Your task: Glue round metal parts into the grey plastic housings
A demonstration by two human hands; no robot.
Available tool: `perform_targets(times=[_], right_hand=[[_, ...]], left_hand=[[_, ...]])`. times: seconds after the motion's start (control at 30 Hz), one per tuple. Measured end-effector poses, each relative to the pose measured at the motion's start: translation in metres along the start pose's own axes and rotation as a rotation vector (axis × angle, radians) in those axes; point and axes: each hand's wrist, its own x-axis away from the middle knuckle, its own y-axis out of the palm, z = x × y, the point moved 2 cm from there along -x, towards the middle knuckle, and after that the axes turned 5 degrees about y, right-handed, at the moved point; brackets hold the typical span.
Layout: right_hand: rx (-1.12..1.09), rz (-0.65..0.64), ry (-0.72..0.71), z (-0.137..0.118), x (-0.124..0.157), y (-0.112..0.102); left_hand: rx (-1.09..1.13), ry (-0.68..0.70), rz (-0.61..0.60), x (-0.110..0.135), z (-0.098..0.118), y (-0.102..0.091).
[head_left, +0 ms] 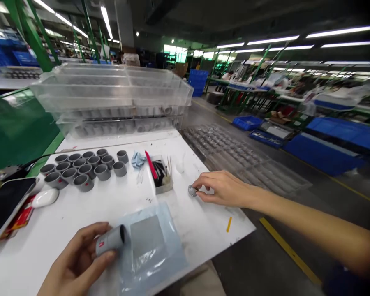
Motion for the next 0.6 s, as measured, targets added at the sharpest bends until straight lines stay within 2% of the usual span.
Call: perform_targets(times=[0.07, 0.13, 0.27, 0.37, 0.47, 0.6], right_hand=[[0.070, -0.026, -0.128, -0.028, -0.007, 0.010], [0.149, -0.040, -0.218, -0.045, -0.014, 0.017], [0.221, -0.103, -0.302, -0.055, -0.021, 0.018], [0.210, -0.152, -0.276, -0.056, -0.021, 0.011], [0.189, -0.151, -0.173, -0.058, -0.022, 0.007], [0.217, -0.177, -0.092, -0.061, -0.024, 0.011]], left_hand=[[-0.058, 0.000, -0.043, 0.002, 0.016, 0.000], [-0.111, -0.011, -0.079, 0.002, 0.023, -0.002], [-0.072, -0.029, -0.137, 0.002, 0.021, -0.005], [-0.003, -0.021, -0.174, 0.002, 0.017, -0.005], [0.039, -0.003, -0.195, 0.002, 0.015, -0.003], [0.076, 0.036, -0.204, 0.001, 0.014, -0.002]])
